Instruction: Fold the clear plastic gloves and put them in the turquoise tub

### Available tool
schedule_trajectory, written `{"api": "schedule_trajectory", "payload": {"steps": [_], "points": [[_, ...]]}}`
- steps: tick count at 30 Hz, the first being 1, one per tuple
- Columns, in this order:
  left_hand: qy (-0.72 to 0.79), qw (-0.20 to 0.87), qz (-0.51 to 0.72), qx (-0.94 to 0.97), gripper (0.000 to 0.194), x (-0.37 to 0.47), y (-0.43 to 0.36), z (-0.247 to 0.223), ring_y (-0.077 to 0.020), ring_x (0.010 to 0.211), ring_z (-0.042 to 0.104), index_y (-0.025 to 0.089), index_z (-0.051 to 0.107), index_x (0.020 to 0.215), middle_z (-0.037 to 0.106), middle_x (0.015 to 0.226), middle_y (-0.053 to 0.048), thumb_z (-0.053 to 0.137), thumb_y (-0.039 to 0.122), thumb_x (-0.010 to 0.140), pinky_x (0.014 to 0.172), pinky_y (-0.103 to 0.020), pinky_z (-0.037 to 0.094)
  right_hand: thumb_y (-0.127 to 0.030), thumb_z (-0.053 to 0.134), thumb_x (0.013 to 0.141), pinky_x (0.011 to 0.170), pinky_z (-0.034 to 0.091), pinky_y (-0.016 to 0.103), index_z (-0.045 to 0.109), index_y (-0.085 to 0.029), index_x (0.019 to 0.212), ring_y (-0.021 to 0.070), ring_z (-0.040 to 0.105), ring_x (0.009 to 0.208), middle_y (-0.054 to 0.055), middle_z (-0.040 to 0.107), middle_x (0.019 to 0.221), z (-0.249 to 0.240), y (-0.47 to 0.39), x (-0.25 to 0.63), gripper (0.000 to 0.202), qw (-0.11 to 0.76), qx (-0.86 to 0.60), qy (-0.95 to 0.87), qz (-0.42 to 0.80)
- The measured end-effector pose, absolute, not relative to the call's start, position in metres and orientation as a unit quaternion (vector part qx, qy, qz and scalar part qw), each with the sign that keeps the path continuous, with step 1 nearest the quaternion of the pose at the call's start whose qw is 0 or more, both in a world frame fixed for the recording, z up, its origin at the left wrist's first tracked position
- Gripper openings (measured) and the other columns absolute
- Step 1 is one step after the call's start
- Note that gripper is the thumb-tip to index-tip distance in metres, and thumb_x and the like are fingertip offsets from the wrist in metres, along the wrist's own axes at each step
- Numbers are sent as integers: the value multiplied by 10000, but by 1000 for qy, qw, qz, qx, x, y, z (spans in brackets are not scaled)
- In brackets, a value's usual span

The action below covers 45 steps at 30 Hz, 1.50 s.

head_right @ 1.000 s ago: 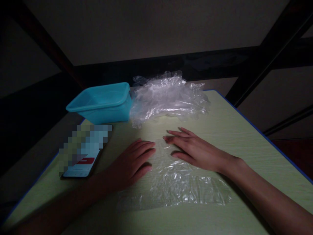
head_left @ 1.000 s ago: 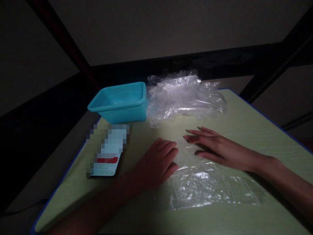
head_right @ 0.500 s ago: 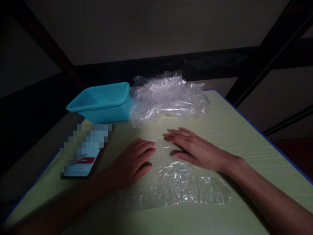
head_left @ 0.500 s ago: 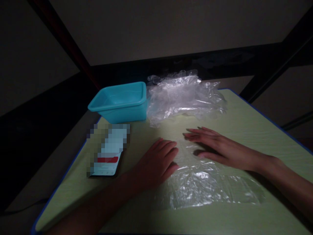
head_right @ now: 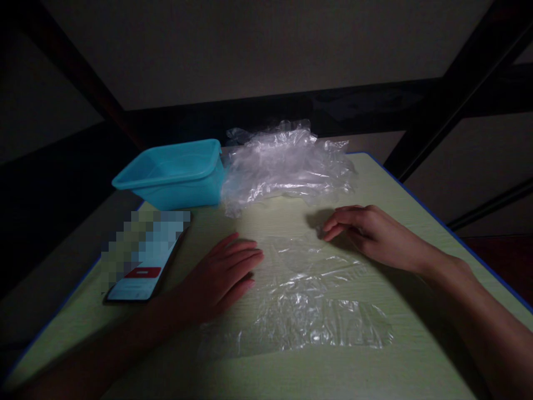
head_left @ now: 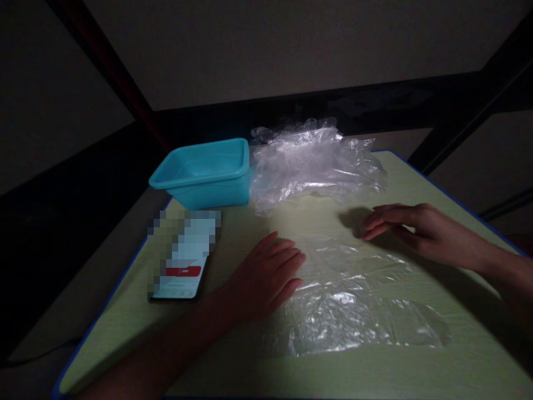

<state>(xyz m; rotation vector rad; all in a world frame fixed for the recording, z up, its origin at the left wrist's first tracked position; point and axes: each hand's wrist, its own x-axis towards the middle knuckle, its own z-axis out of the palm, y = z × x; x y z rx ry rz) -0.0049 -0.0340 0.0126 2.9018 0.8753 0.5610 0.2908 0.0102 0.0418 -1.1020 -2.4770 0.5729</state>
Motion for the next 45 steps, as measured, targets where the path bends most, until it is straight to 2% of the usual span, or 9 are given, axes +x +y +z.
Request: {"api": "schedule_trajectory", "payload": {"steps": [7,14,18,21,26,32,37,40,45], "points": [[286,32,181,940,265,-5,-35,14,-195,1075,524,111,512,1111,635,1060,-104,389,228,908,1060,-451,291,-124,378,778,668,533,319,621,-198,858,183,669,755,52,711,837,37,12,287,266,186,-396,-883,168],[261,31,200,944,253,-6,-37,12,-185,1018,549,105,536,1075,644,1016,-95,393,233,911,1076,-430,260,-245,365,858,821,506,431,584,-195,1056,238,617,956,90,659,1024,34,11,281,300,160,-371,-906,128],[243,35,187,951,247,-4,-41,14,-182,1013,553,118,541,1066,656,973,-77,391,239,910,1101,-448,193,-234,386,864,1014,339,524,481,-197,1233,249,512,1149,89,576,1217,27,10,279,383,138,-347,-918,131],[241,31,183,953,248,-2,-44,15,-182,1013,553,125,534,1079,659,972,-66,414,250,901,1110,-464,158,-254,406,870,1067,215,563,406,-210,1309,247,445,1225,85,512,1307,22,11,277,441,128,-346,-920,133],[264,7,186,946,249,-4,-42,14,-192,1004,554,119,534,1073,654,980,-81,404,242,901,1104,-482,170,-270,367,880,1068,161,590,476,-185,1236,256,475,1200,105,547,1269,29,11,281,382,147,-336,-924,111],[279,-8,191,941,252,-7,-37,14,-187,954,571,108,527,1073,648,976,-85,381,233,909,1086,-485,221,-157,336,823,1062,297,438,645,-187,922,208,646,943,76,696,976,41,10,295,326,165,-306,-935,69],[280,-11,199,939,249,-7,-38,15,-179,943,579,117,524,1064,656,956,-78,365,240,919,1080,-478,244,-212,327,827,992,387,467,673,-205,823,221,682,839,47,722,889,41,12,298,346,136,-319,-933,94],[274,-14,205,940,249,-7,-38,15,-183,937,581,100,528,1063,658,947,-86,374,229,915,1076,-486,247,-244,318,849,970,412,467,676,-191,826,234,682,835,62,721,898,42,13,297,363,133,-326,-931,92],[269,-18,211,939,242,-7,-37,15,-186,917,584,82,540,1044,659,930,-92,388,210,906,1066,-493,264,-252,291,883,988,393,470,631,-134,998,252,653,926,117,689,1020,41,14,296,378,116,-339,-930,79]]}}
